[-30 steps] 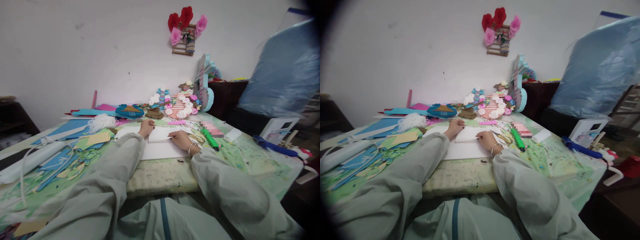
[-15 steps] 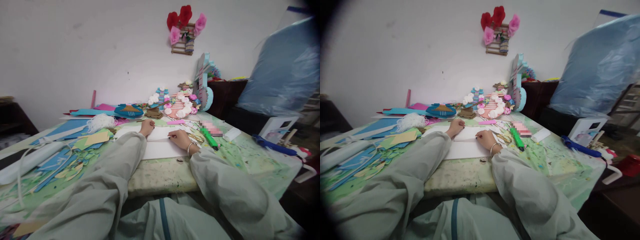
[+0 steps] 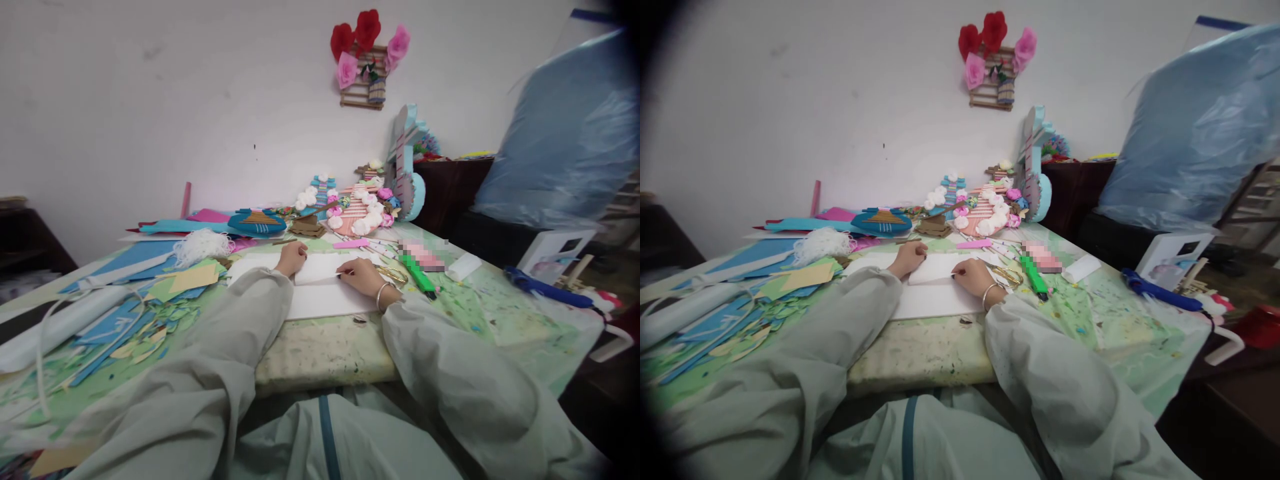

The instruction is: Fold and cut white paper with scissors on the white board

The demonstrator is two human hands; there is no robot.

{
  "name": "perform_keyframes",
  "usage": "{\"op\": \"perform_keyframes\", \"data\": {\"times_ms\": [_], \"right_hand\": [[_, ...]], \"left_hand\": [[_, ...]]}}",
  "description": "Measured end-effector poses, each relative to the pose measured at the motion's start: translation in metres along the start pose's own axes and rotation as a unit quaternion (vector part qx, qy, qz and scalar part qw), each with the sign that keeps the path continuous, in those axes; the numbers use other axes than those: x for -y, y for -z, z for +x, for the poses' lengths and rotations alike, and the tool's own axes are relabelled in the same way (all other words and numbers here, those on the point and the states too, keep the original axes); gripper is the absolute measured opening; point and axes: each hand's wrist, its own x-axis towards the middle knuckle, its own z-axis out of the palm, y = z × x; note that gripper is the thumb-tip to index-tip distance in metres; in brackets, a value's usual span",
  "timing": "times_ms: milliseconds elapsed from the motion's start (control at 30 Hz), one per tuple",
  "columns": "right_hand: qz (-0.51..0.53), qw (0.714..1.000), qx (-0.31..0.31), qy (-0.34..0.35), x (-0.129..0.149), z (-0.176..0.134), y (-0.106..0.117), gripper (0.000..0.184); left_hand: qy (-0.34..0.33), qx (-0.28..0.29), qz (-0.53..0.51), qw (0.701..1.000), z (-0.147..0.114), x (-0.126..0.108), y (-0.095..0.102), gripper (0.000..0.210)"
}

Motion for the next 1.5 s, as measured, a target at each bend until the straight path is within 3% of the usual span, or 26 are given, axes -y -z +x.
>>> {"op": "perform_keyframes", "data": {"times_ms": [400,800,1267,1400,1500], "right_hand": [[-0.028,0.999,0.001,0.014,0.0,0.0,0.002,0.028],[-0.05,0.999,0.008,0.01,0.0,0.0,0.002,0.028],[-0.042,0.999,0.003,0.007,-0.002,0.001,0.0,0.028],[-0.046,0.999,0.004,0.007,-0.001,0.0,-0.001,0.028],[-0.048,0.999,0.004,0.01,-0.001,0.0,-0.002,0.028]], "left_hand": [[-0.028,0.046,0.004,0.999,-0.003,0.001,-0.002,0.035],[-0.026,-0.005,0.017,1.0,-0.005,-0.001,0.003,0.025],[-0.042,-0.027,0.068,0.996,-0.003,-0.007,0.004,0.022],[-0.119,-0.033,0.065,0.99,-0.017,-0.031,0.021,0.016],[-0.244,0.078,0.026,0.966,-0.042,-0.048,0.038,0.025]]}}
